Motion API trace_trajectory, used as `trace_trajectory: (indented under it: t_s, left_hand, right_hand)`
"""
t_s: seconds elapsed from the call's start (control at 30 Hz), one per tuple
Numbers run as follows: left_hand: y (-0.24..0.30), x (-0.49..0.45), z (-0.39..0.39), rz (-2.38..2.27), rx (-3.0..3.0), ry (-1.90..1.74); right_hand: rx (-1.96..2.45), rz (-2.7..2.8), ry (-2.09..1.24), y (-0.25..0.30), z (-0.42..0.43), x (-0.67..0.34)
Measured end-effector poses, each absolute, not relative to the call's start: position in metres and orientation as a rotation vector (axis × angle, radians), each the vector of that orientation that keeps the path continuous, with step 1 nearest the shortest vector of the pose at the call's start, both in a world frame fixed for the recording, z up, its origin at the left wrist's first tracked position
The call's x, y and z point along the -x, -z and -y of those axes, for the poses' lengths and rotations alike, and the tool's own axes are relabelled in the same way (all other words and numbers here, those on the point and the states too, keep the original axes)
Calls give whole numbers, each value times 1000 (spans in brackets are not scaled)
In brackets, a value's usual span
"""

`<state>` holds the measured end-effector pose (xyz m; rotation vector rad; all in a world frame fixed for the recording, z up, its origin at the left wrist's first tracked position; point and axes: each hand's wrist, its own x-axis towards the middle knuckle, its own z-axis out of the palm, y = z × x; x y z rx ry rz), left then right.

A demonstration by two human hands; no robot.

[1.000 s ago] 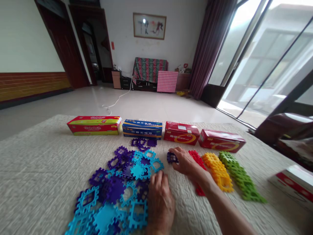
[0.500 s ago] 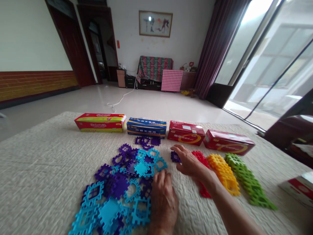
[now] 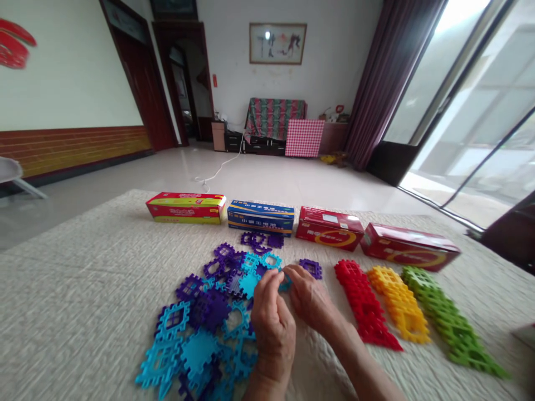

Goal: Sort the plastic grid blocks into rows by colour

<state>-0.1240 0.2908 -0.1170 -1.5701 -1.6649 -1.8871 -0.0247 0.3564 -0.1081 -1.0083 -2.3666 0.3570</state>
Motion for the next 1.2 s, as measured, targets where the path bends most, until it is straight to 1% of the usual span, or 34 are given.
trace_trajectory:
  t_s: [0.2, 0.33, 0.43, 0.63, 0.83, 1.2]
  left_hand:
    - [116, 133, -292, 1771, 1761, 1462]
    - [113, 132, -288, 1941, 1929, 1122]
    - [110, 130, -284, 2069, 1977, 973]
    - [113, 129, -283, 2174, 1981, 879]
    - [116, 130, -284, 2178, 1999, 855]
    - [115, 130, -283, 2176, 1977, 934]
  right_hand:
    - [1053, 2274, -270, 112, -358, 26]
    - [1165, 2169, -146, 116, -368, 18]
    - [1242, 2148, -81, 119, -376, 9]
    - [1312, 2210, -62, 118, -379, 1]
    - [1318, 2258, -92, 116, -384, -3]
    - [1281, 2260, -85, 123, -394, -10]
